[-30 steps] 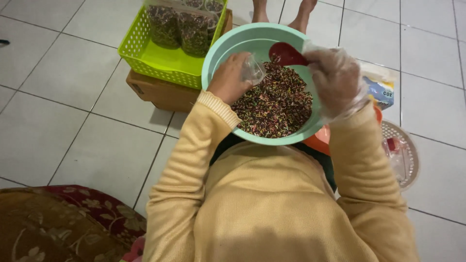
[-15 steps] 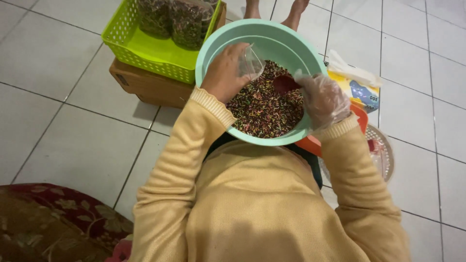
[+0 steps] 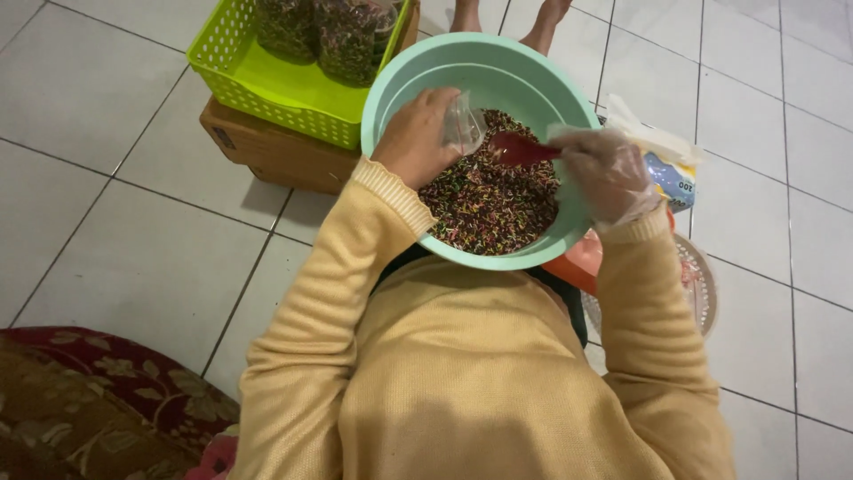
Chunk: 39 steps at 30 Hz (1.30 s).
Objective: Scooping sprinkles from a bowl into small plastic bags using a spoon and a measuring cup
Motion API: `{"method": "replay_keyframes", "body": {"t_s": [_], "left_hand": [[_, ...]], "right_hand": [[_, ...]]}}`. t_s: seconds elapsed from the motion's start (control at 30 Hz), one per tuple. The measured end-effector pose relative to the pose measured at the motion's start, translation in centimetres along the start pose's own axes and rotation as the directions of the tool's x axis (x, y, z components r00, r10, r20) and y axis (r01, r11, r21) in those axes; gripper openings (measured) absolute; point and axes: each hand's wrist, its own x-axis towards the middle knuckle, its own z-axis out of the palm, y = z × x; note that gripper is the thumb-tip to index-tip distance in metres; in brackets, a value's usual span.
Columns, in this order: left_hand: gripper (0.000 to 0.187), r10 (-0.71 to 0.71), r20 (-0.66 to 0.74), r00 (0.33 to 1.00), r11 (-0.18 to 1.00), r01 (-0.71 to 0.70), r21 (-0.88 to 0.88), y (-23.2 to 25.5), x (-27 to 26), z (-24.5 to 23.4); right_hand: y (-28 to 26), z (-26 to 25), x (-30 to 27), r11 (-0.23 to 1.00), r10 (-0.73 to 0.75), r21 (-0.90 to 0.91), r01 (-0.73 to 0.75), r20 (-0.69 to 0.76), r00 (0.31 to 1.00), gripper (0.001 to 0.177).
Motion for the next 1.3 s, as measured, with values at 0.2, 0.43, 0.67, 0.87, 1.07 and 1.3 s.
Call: {"method": "replay_keyframes", "body": {"t_s": [0.2,0.43,0.67,0.87,1.07,1.3], "left_hand": [[0.078,-0.042,0.061,0.997,0.999,0.042,0.005,-0.3,0.3,0.5],[0.077,-0.018,0.046,0.999,1.000,0.019,-0.025,0.0,-0.3,0.0],[0.079,-0.002,0.024,1.000,1.000,0.003,-0.025,-0.3,0.2,0.4],[0.076,0.039,-0.042,0.998,0.999,-0.040,-0.021,0.1,-0.2,0.0],[0.076,0.039,-0.034,0.999,0.999,-0.039,-0.002,0.1,-0.3,-0.1],[0.075,0.119,-0.013,0.993,0.991,-0.119,-0.059,-1.0,-0.7,0.2]], "right_hand": [[-6.3,0.0,1.0,0.887,-0.452,-0.203,0.415,-0.195,0.871,0.016],[-7.7,1.6,1.1,0.724,-0.604,-0.542,0.428,-0.197,0.773,0.014],[0.2,3.7,-0.2,0.641,-0.333,-0.762,0.093,-0.168,0.928,0.020],[-4.3,2.7,0.5,0.896,0.189,-0.418,-0.150,0.052,0.981,0.023],[-3.6,1.8,0.5,0.898,0.433,0.066,-0.434,0.026,0.901,0.027],[-2.3,-0.7,-0.4,0.999,-0.013,0.028,0.019,-0.186,0.983,0.027]]}}
